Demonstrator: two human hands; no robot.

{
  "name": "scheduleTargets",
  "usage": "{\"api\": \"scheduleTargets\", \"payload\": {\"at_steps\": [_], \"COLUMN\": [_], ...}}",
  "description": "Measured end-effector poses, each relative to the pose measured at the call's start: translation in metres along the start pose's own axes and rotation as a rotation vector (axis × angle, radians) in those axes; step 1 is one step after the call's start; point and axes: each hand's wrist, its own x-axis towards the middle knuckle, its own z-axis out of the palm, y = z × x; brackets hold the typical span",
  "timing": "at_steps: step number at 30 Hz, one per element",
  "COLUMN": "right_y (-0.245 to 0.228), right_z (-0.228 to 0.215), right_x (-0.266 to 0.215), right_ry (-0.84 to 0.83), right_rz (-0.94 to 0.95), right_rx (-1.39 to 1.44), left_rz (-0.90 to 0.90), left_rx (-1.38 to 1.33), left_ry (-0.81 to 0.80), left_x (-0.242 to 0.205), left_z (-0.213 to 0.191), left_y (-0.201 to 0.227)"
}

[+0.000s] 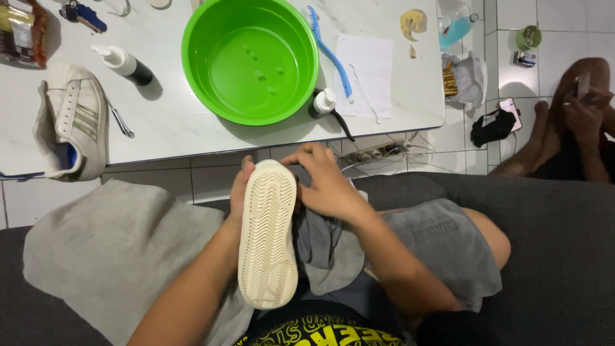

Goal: Cleaning the upper and sole of a white sneaker using a cloth and cleaning solution.

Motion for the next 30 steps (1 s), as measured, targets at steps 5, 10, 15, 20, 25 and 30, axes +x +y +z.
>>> {"api": "scheduleTargets", "payload": {"at_steps": [5,10,15,20,25,30], "right_y": [-0.004,0.006,0.092,0.101,0.188,0.279], "right_z": [-0.039,-0.073,-0.089,-0.103,-0.103,-0.094], "right_x": [0.001,0.002,0.025,0.049,0.097,0.133], "right_ry": [-0.082,-0.098,0.238,0.223,0.372,0.579], "right_rz": [-0.022,0.214,0.456,0.556,0.517,0.457], "right_rx": [0.035,0.145,-0.164,-0.257,-0.301,-0.388], "left_rz": [0.014,0.017,-0.001,0.020,0.010,-0.037], "left_rx": [0.025,0.027,0.710,0.617,0.624,0.779], "left_ry": [0.079,0.160,0.244,0.331,0.381,0.397], "left_x": [0.006,0.016,0.023,-0.015,-0.015,-0.007], "left_z": [-0.004,-0.007,-0.005,0.050,0.058,0.052], "left_y": [-0.004,-0.007,0.011,0.025,0.029,0.027]}}
